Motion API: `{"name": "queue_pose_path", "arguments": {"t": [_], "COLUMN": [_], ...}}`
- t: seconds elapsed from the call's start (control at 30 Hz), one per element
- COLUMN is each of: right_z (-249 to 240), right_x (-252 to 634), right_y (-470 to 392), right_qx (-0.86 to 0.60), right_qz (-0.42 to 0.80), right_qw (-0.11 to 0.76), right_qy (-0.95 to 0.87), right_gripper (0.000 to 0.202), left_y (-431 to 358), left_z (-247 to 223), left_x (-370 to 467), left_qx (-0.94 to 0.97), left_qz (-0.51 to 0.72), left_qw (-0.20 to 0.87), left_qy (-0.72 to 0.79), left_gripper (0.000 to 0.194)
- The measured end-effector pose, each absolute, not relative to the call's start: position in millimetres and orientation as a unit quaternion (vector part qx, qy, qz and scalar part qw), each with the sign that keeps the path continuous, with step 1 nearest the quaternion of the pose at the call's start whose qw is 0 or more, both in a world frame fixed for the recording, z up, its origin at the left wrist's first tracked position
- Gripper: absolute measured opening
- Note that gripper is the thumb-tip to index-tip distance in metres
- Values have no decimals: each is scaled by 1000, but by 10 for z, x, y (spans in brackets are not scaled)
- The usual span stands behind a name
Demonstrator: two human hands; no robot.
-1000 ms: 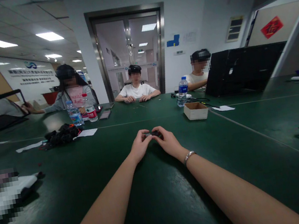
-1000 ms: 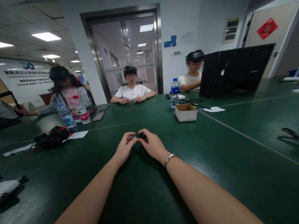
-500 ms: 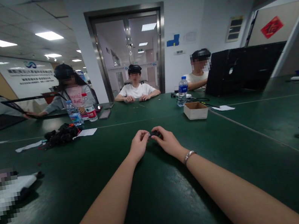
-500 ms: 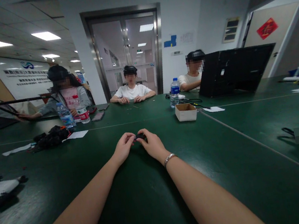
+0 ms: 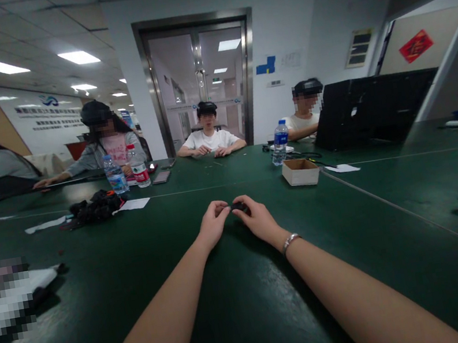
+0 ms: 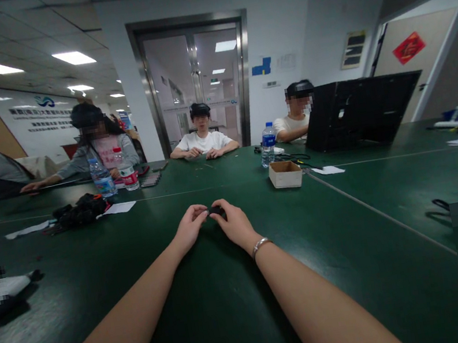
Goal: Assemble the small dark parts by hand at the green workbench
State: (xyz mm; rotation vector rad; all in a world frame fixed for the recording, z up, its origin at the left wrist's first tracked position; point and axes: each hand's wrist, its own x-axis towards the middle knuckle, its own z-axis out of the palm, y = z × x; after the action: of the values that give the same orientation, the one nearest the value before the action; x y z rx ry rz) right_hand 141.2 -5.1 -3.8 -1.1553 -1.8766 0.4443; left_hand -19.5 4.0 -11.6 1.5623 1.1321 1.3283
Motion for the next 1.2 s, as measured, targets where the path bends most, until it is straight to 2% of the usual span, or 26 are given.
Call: {"name": "queue_pose_path", "arguments": {"t": [0.1, 0.4, 0.9, 1.0, 1.2], "right_z": [-44, -6, -19, -27, -31], "right_x": [1414, 1400, 1401, 1405, 1408], "right_y": [-48, -73, -59, -57, -74], "right_qx": [-471, -478, -462, -447, -430], "right_qz": [184, 180, 172, 173, 166], "right_qw": [425, 406, 406, 411, 396], "right_qy": [-751, -758, -769, -775, -794], "right_gripper": [24, 24, 23, 25, 29], "left_y": [40, 16, 26, 24, 1], "left_z": [-108, -78, -81, -70, -45], "left_x": [-192, -212, -222, -230, -231], "left_qx": [619, 648, 632, 625, 647], "left_qz": [516, 530, 519, 504, 453], "left_qw": [407, 347, 374, 377, 296], "left_qy": [431, 424, 438, 462, 537], "left_gripper": [12, 14, 19, 27, 51]}}
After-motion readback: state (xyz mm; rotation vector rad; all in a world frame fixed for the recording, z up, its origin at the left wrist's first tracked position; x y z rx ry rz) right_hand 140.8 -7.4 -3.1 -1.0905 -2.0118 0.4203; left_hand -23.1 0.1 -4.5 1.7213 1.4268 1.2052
